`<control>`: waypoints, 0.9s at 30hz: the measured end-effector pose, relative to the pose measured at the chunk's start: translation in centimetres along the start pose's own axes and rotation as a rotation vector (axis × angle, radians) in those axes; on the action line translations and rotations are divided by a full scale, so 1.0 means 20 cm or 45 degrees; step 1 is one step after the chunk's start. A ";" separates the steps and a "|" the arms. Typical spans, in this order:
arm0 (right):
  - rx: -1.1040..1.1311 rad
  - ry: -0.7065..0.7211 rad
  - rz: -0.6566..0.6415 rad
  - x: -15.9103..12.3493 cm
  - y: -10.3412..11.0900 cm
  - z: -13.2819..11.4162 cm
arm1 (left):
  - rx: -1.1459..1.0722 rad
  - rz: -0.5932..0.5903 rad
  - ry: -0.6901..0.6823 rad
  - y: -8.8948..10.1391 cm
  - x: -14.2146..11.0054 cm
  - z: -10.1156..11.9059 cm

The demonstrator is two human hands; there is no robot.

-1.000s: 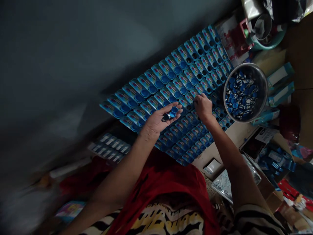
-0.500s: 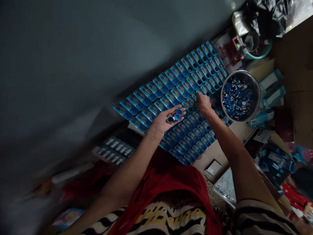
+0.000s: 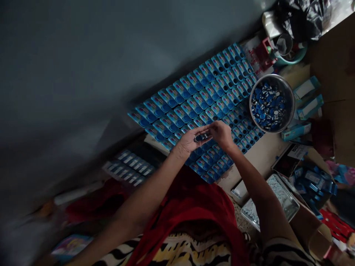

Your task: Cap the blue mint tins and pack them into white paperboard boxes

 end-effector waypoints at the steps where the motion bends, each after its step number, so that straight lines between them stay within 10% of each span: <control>1: 0.017 -0.068 0.058 0.05 0.02 0.02 | -0.020 -0.021 0.000 0.00 0.00 0.01; 11: -0.674 -0.222 -0.033 0.30 0.04 -0.12 | -0.103 0.020 -0.121 0.06 0.07 0.23; 18: -0.631 -0.372 -0.140 0.43 0.07 -0.14 | -0.076 -0.017 -0.118 -0.02 0.12 0.25; 27: -0.298 -0.154 0.016 0.17 0.13 -0.13 | -0.092 -0.031 -0.083 -0.06 0.11 0.17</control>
Point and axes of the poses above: each hand's wrist, its own x-axis towards the middle knuckle, its own y-axis out of the back of the hand, z = x × y, the point moved 3 cm from there along x, towards the middle knuckle, and after that the axes turned 14 degrees about -y, right-handed, at the moved point
